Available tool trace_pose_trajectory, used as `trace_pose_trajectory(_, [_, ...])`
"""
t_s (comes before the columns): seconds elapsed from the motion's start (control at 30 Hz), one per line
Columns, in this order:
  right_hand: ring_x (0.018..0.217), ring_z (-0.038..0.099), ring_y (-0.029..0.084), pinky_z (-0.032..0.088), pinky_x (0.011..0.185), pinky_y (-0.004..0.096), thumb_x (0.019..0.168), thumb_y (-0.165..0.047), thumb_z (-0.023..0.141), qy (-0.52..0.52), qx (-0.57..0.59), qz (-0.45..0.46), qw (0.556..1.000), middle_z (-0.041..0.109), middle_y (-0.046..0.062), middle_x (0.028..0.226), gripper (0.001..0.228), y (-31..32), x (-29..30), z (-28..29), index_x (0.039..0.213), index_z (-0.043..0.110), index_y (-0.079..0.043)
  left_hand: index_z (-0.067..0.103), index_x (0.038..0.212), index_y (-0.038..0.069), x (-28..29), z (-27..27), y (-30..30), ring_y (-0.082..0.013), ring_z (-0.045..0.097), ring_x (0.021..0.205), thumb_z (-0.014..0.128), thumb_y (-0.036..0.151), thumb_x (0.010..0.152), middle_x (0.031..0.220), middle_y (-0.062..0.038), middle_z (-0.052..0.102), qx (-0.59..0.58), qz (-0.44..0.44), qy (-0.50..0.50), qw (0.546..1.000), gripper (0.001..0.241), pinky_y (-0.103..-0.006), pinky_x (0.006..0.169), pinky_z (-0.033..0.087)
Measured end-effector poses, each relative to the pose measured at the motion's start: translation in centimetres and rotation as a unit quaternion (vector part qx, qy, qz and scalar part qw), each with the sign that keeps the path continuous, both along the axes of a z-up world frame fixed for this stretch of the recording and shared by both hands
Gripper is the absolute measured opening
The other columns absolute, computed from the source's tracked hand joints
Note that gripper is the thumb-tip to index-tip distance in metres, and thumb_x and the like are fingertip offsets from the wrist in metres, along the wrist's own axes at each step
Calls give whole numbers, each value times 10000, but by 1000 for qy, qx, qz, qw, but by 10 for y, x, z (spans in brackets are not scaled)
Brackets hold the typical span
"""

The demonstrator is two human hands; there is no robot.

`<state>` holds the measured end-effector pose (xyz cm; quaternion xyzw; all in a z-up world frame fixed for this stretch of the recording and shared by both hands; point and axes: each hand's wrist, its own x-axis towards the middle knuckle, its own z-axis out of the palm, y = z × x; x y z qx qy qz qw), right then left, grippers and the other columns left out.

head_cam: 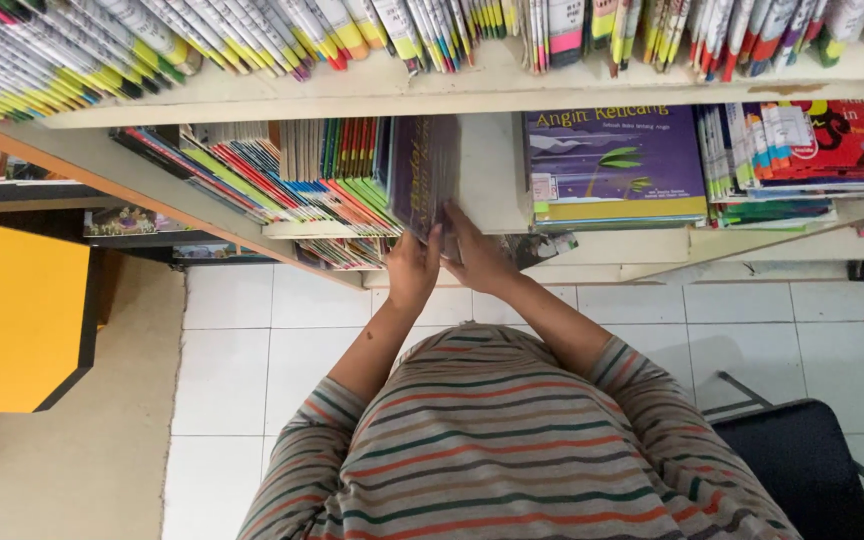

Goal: Sorting and organizing books on a library shelf.

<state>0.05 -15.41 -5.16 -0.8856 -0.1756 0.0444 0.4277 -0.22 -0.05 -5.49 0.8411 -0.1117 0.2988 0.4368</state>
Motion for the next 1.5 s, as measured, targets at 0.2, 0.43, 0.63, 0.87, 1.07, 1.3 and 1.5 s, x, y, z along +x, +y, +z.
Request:
trace_pose_trajectory(0.2, [1359,463,505,389,1158,600,882,-225,728,83,-43,-15,996,321,263,1619,1010,9,22,-19,1652,76,-205,628,846,179,4,-12,31,-256,708,648,837,316,853,726,5,649,85,16,-37,996,251,-324,581,562])
trace_pose_trajectory(0.43, [1384,411,535,387,1156,613,898,-182,779,5,7,1,1000,273,355,1600,984,19,42,-19,1611,121,-19,636,803,168,28,-20,38,-249,686,577,872,324,834,653,6,616,93,48,-38,994,284,-320,530,551])
trace_pose_trajectory(0.63, [1424,389,474,359,1192,546,904,-276,793,-36,16,6,999,225,287,1653,1037,11,53,-42,1631,93,-37,590,751,168,32,-10,33,-276,668,551,843,306,859,611,-20,566,109,53,-48,991,308,-357,507,535])
trace_pose_trajectory(0.87, [1490,231,524,179,1191,683,892,-286,789,-151,-179,-9,972,240,278,1641,780,-27,40,10,1566,411,-184,576,750,169,30,-3,31,-272,669,555,840,289,866,609,-14,562,112,59,-36,991,312,-345,506,526])
trace_pose_trajectory(1.07, [1459,322,564,220,1081,784,752,-314,850,-213,-378,-118,893,420,321,1540,664,-110,24,1,1377,668,-182,622,753,229,30,-60,4,-195,661,540,836,366,862,602,45,597,122,-17,-51,991,277,-297,526,541])
trace_pose_trajectory(1.3, [1200,580,557,425,981,674,761,-216,823,-323,-388,-186,843,599,327,1316,462,-109,27,-32,1187,659,-139,680,1231,136,31,-34,-52,-225,750,766,729,163,967,899,-100,771,-193,-311,286,885,269,-328,690,571])
trace_pose_trajectory(1.5, [1132,619,439,460,976,541,845,-223,738,-298,-340,-193,871,665,246,1176,379,-102,7,-13,1138,572,-48,591,1381,71,44,-44,-77,-288,734,978,631,452,1081,1160,-217,706,-275,-358,454,768,487,-422,848,606])
